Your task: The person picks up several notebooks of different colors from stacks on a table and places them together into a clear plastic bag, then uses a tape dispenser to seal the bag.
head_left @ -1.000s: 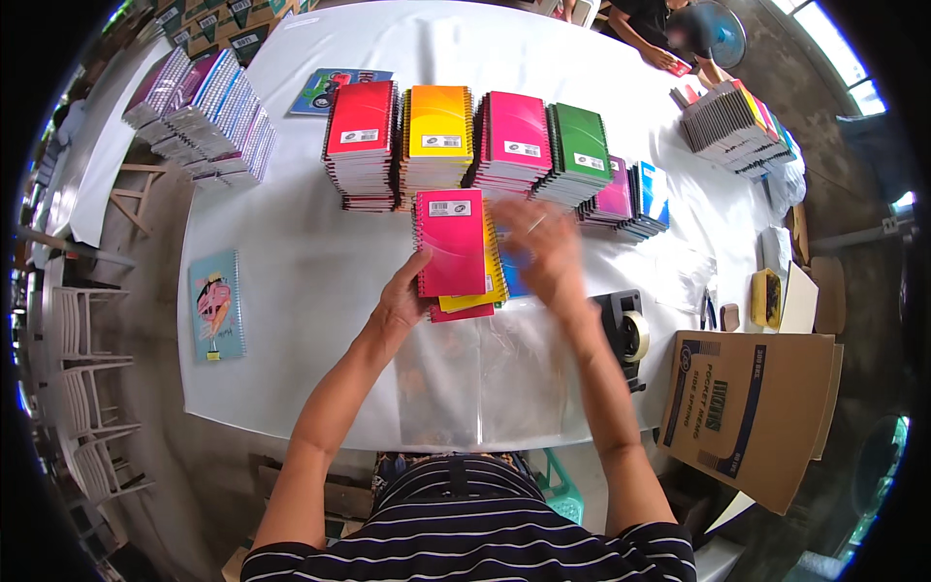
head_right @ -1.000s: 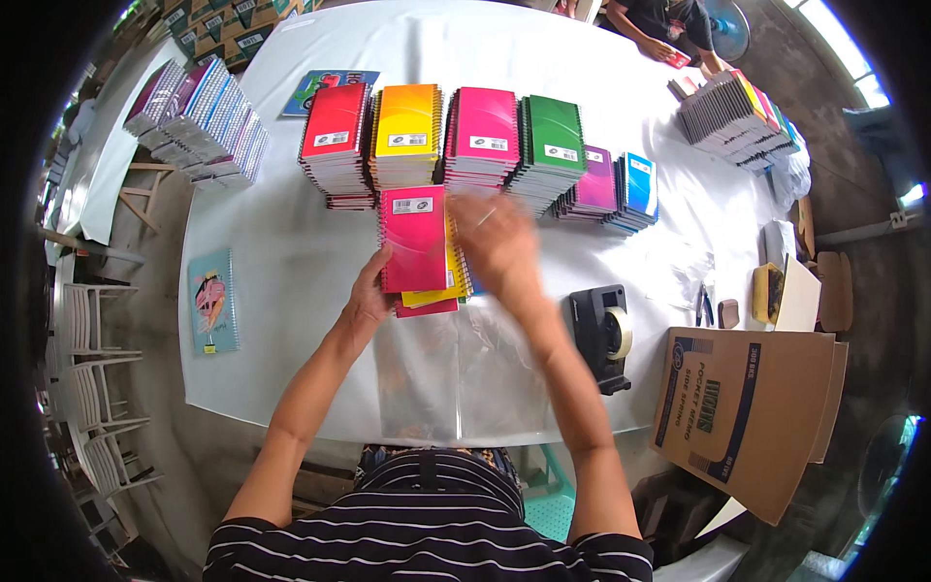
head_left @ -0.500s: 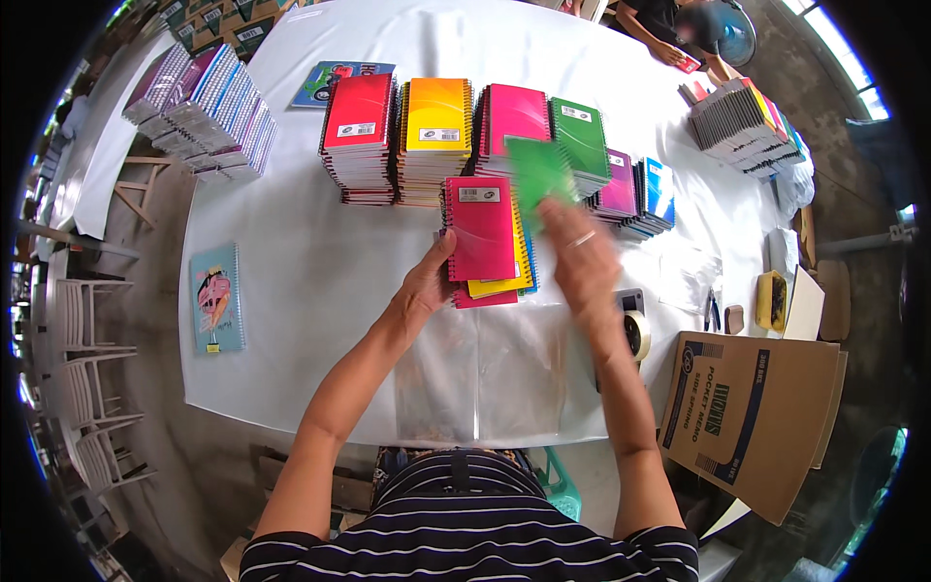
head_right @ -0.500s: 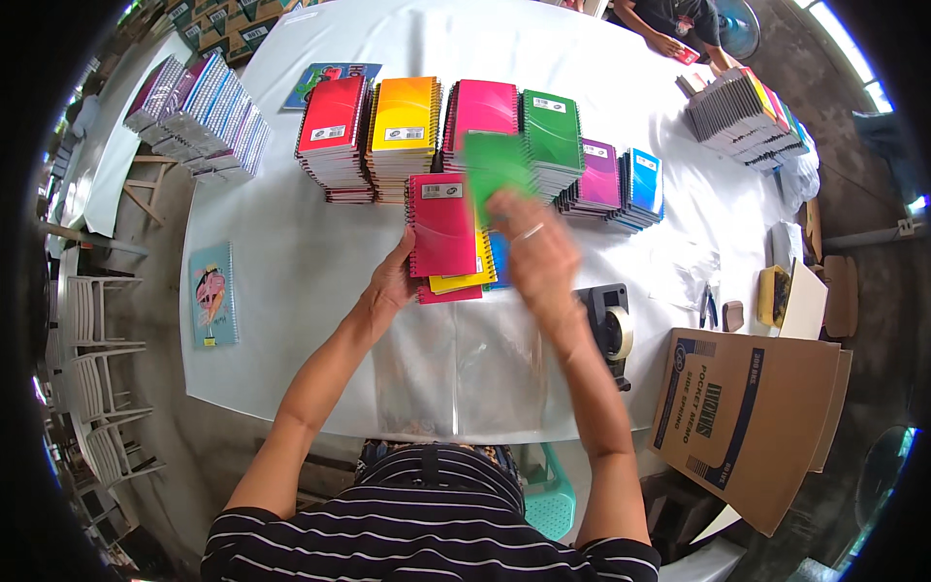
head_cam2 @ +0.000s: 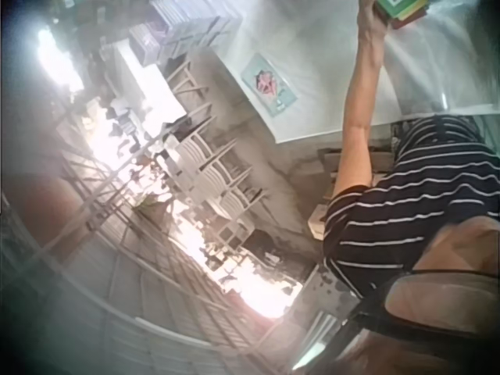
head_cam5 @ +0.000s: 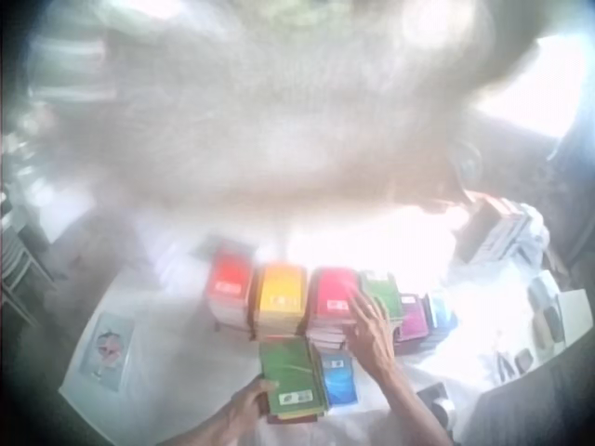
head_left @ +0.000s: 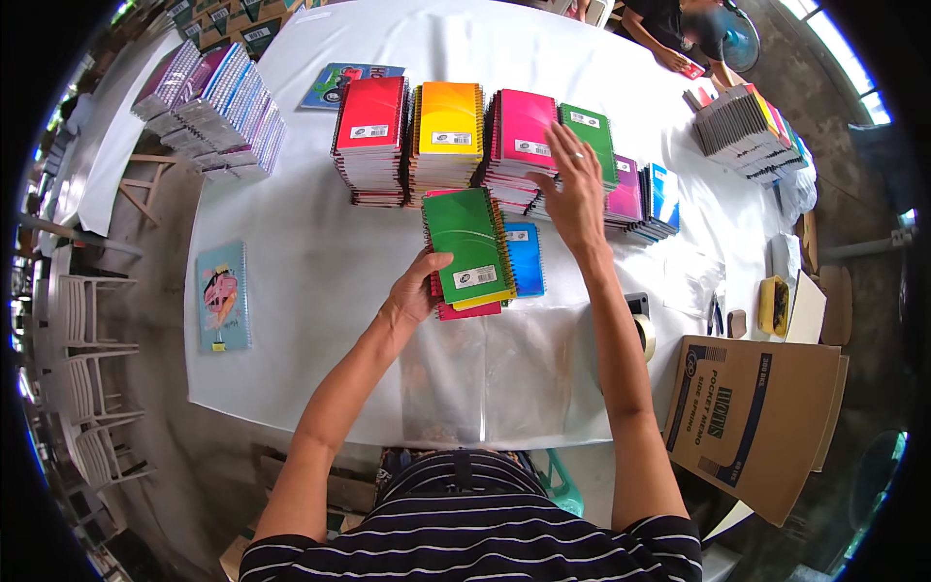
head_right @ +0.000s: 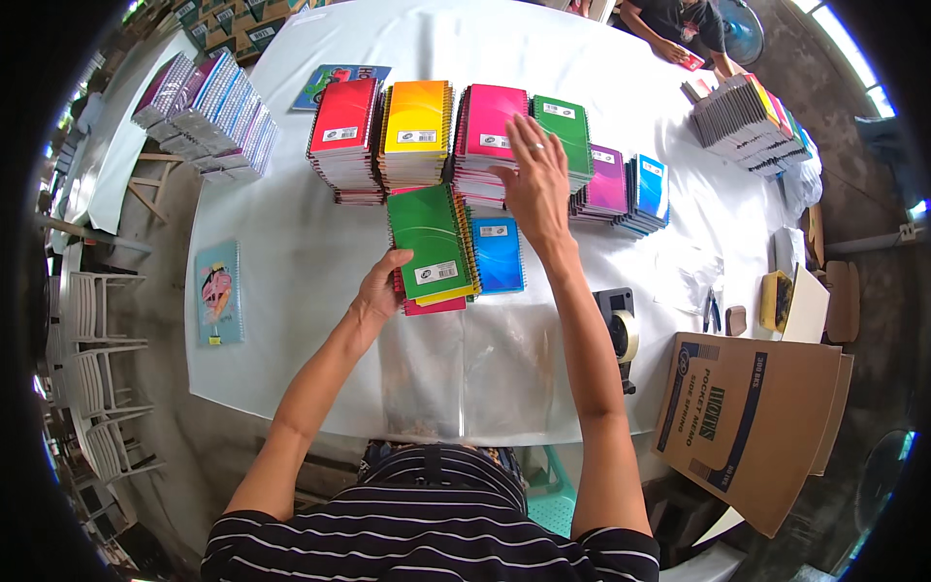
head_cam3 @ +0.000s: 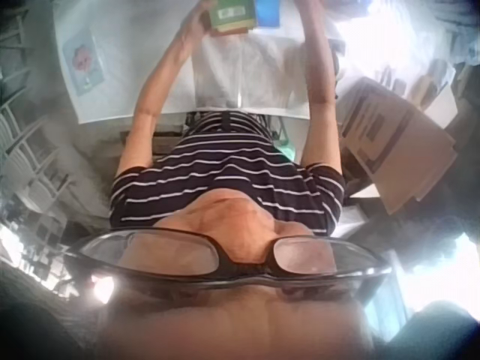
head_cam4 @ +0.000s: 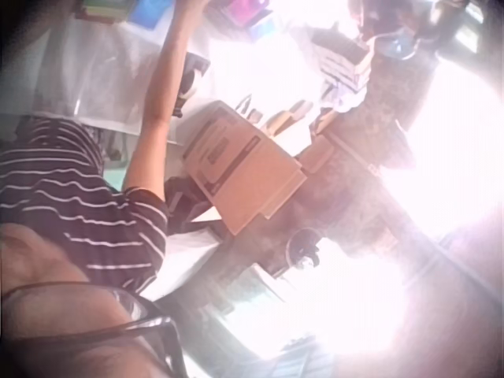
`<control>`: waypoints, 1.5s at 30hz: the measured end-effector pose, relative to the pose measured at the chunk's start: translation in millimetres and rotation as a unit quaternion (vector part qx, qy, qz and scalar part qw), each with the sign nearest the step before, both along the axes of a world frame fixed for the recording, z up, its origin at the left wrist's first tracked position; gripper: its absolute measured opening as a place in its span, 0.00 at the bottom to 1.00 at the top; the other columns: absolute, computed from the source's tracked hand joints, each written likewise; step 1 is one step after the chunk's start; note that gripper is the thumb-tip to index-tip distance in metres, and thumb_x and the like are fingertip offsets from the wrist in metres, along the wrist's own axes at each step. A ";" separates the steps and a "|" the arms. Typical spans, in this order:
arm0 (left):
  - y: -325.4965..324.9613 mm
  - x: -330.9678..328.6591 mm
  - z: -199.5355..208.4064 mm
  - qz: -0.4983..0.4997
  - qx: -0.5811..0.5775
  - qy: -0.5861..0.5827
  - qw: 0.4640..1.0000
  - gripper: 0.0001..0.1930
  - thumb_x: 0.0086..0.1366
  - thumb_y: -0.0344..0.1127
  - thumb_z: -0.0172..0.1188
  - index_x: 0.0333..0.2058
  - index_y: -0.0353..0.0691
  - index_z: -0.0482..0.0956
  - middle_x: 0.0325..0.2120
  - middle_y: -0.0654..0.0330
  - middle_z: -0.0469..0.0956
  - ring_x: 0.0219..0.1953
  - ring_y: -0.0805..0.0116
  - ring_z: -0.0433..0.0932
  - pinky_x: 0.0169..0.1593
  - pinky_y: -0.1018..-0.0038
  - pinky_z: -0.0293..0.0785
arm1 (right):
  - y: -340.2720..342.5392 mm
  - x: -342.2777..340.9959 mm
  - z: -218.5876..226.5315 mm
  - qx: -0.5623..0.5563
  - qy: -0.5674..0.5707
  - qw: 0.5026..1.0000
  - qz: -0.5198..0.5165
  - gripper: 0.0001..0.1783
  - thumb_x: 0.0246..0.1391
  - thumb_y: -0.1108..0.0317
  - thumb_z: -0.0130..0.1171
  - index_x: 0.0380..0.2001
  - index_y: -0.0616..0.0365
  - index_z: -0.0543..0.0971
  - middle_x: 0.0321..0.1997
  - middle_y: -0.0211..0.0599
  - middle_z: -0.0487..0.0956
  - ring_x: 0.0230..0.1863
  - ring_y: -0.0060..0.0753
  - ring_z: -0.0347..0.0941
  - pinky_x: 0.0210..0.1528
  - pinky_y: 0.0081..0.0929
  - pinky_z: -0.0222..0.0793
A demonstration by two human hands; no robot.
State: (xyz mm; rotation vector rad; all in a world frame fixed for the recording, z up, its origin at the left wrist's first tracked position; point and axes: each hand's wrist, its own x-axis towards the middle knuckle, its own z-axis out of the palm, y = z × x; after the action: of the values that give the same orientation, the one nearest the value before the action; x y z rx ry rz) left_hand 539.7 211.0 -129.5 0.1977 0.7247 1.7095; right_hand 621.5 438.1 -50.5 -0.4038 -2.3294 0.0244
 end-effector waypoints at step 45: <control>-80.9 -2.7 -83.7 0.128 -0.029 0.318 0.939 0.62 0.38 0.31 0.76 0.69 0.40 0.43 0.53 0.60 0.71 0.55 0.67 0.70 0.58 0.71 0.66 | -170.6 35.7 -164.5 -0.656 -0.045 0.690 0.302 0.60 0.40 0.63 0.76 0.67 0.64 0.45 0.65 0.47 0.61 0.67 0.39 0.56 0.68 0.35 0.50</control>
State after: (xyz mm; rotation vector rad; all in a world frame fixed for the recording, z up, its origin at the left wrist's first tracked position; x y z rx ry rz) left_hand 536.9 130.0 -213.2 0.6593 1.3224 1.8775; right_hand 657.2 267.4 -215.1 -0.2435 -2.0165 2.0888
